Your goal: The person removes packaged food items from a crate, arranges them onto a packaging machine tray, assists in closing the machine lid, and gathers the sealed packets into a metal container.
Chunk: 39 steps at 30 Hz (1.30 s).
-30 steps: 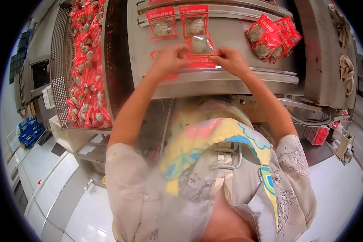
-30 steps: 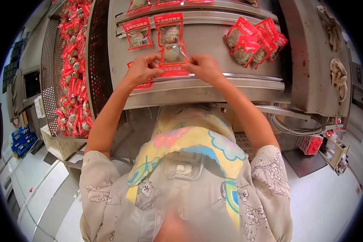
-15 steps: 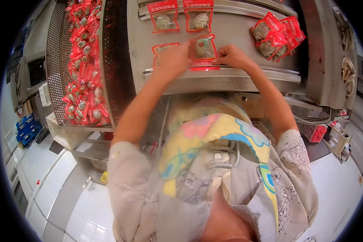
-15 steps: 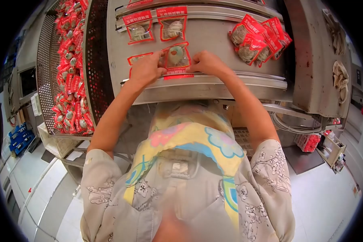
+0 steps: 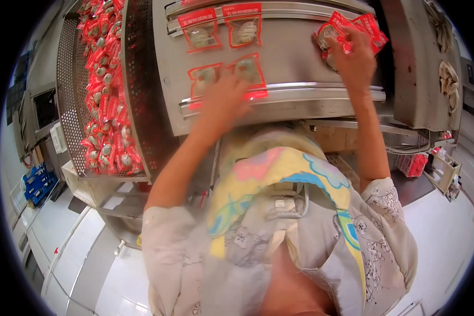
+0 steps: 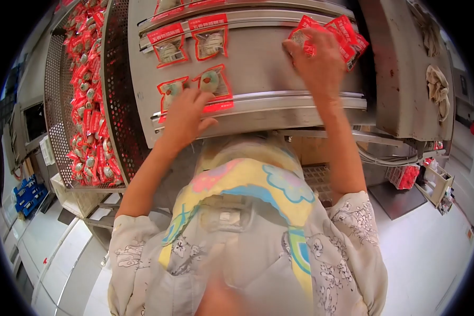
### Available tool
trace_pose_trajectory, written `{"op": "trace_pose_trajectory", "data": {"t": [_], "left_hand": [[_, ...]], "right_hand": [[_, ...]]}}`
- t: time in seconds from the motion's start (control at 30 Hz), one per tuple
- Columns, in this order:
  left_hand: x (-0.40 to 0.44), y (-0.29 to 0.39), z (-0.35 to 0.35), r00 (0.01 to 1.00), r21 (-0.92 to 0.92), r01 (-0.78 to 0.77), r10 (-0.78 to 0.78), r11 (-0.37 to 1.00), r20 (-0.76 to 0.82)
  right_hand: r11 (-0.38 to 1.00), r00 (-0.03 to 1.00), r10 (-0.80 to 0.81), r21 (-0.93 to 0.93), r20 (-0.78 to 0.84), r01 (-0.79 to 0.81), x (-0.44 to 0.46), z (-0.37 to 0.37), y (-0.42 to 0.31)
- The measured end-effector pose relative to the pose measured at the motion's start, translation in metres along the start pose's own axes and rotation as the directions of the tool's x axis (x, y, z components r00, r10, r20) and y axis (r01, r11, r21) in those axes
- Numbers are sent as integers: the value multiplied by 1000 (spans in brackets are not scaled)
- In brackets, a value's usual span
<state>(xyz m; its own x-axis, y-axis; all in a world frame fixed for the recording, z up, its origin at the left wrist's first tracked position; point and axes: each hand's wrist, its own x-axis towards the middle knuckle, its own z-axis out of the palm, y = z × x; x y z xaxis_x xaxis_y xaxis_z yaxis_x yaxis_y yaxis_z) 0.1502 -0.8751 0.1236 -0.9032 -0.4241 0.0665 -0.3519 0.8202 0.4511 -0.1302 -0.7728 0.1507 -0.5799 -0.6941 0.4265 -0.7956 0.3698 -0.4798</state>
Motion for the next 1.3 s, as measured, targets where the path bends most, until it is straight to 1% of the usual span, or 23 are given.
{"op": "trace_pose_trajectory", "data": {"t": [0.07, 0.17, 0.27, 0.33, 0.4, 0.43, 0.47, 0.5, 0.53, 0.57, 0.67, 0.7, 0.73, 0.77, 0.8, 0.83, 0.87, 0.9, 0.93, 1.0, 1.1, 1.2, 1.3], "left_hand": [[-10, -3, 17, 995, -25, -89, 89, 996, 39], [-14, -8, 28, 991, -26, -118, 119, 993, 56], [-16, 3, 18, 997, -107, -81, 83, 991, 10], [-10, 13, 15, 996, -192, -82, 72, 978, -57], [2, 24, 23, 997, -345, 18, -42, 938, -63], [10, 32, 29, 993, -421, 69, -102, 905, -58], [21, 39, 35, 960, -584, 258, -272, 770, 65], [38, 46, 41, 889, -696, 430, -406, 575, 214], [53, 51, 45, 783, -748, 573, -492, 336, 380], [67, 56, 43, 640, -727, 686, -497, 26, 586], [84, 48, 66, 536, -588, 762, -244, -273, 808], [85, 48, 70, 541, -592, 777, -253, -213, 802], [85, 46, 73, 534, -585, 778, -250, -227, 808], [84, 46, 75, 523, -574, 784, -246, -237, 816], [83, 45, 74, 516, -568, 784, -248, -251, 820], [81, 44, 72, 508, -557, 769, -229, -314, 830], [79, 45, 69, 504, -544, 752, -209, -373, 838], [80, 44, 66, 504, -532, 731, -188, -427, 843], [83, 42, 63, 487, -501, 753, -152, -426, 860], [84, 38, 61, 442, -432, 794, -82, -428, 893], [85, 42, 54, 525, -494, 785, -23, -375, 851], [93, 71, 21, 572, -574, 754, -110, -321, 813], [93, 55, 30, 540, -554, 812, -124, -185, 832]], "right_hand": [[918, 977, -147, -389, -154, 77, 11, -20, 19], [952, 984, -13, -299, 179, 67, -4, -27, 58], [991, 984, -38, -122, 173, 59, -18, -28, 46], [992, 989, -113, -42, 98, 118, -25, -24, 35], [986, 986, -167, 28, 16, 167, -35, -15, 24], [978, 980, -197, 71, 32, 195, -41, -11, 20], [968, 972, -231, 115, 45, 225, -48, -6, 16], [953, 962, -268, 160, 56, 256, -53, -2, 13], [951, 960, -269, 180, 80, 251, -61, -1, 9], [949, 957, -269, 200, 105, 245, -70, -2, 4], [895, 935, -328, 362, 133, 262, -86, -11, 0], [864, 926, -353, 426, 132, 269, -89, -15, 2], [840, 974, -84, 541, 211, -45, -95, -18, 8], [707, 930, 181, 615, 320, -349, -104, -23, 18], [482, 801, 394, 641, 450, -597, -104, -25, 20], [511, 783, 445, 595, 434, -620, -93, -19, 25], [360, 588, 440, 466, 679, -808, -82, -20, 31], [219, 345, 378, 279, 859, -935, -71, -23, 39], [102, 76, 270, 50, 960, -994, -64, -26, 45], [121, 64, 205, 40, 977, -992, -65, -14, 45], [25, 49, 53, 48, 997, -999, -61, -1, 54], [157, 7, 21, 4, 1000, -988, -51, 0, 56], [224, -47, 19, -51, 999, -973, -46, 4, 53]]}}
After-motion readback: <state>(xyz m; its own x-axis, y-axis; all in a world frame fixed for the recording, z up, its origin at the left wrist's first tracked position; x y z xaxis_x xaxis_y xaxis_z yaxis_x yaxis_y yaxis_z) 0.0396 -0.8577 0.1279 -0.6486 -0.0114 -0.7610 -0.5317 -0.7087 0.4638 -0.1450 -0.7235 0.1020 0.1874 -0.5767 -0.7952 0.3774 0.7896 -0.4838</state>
